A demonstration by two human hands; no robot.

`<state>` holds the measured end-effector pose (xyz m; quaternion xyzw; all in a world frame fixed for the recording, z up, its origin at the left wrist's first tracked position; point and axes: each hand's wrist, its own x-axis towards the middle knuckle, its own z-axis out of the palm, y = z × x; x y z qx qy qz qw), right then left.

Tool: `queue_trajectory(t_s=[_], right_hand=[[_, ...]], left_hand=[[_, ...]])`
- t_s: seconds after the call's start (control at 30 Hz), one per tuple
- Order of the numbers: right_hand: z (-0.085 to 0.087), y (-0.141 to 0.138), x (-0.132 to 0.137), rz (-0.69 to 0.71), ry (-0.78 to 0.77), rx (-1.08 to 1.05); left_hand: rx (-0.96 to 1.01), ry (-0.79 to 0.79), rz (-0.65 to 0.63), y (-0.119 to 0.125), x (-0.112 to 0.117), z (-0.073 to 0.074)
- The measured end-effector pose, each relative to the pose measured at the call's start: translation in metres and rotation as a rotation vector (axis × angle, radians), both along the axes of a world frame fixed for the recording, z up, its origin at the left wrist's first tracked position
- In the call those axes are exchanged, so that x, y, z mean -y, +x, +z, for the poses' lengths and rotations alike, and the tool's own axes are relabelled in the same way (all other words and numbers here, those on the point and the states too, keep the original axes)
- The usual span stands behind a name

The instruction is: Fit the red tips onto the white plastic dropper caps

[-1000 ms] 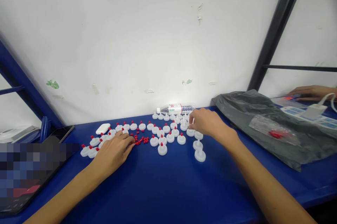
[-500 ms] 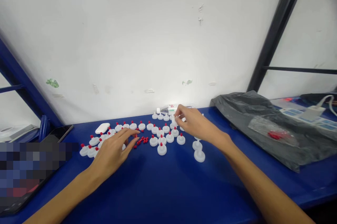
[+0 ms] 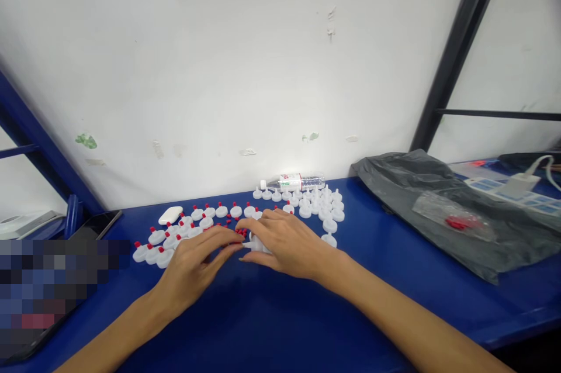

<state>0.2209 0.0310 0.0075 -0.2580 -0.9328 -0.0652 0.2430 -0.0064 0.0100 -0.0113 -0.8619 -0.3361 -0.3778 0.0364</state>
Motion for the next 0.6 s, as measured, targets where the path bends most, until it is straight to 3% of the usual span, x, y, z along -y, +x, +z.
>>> queue_trajectory(t_s=[0.1, 0.33, 0.6], right_hand=[[-0.0006, -0.0002, 0.0, 0.0, 0.008, -0.023], [0.0007, 0.0014, 0.0007, -0.048, -0.032, -0.092], [-0.0025, 0.0003, 0.0016, 0.069, -0.074, -0.136]], left_hand=[[-0.038, 0.021, -0.046, -0.0008, -0.0001, 0.0002], [-0.021, 0.025, 0.016, 0.0013, 0.0011, 0.0038], [0.013, -0.043, 0.083, 0.0021, 0.0014, 0.0037]])
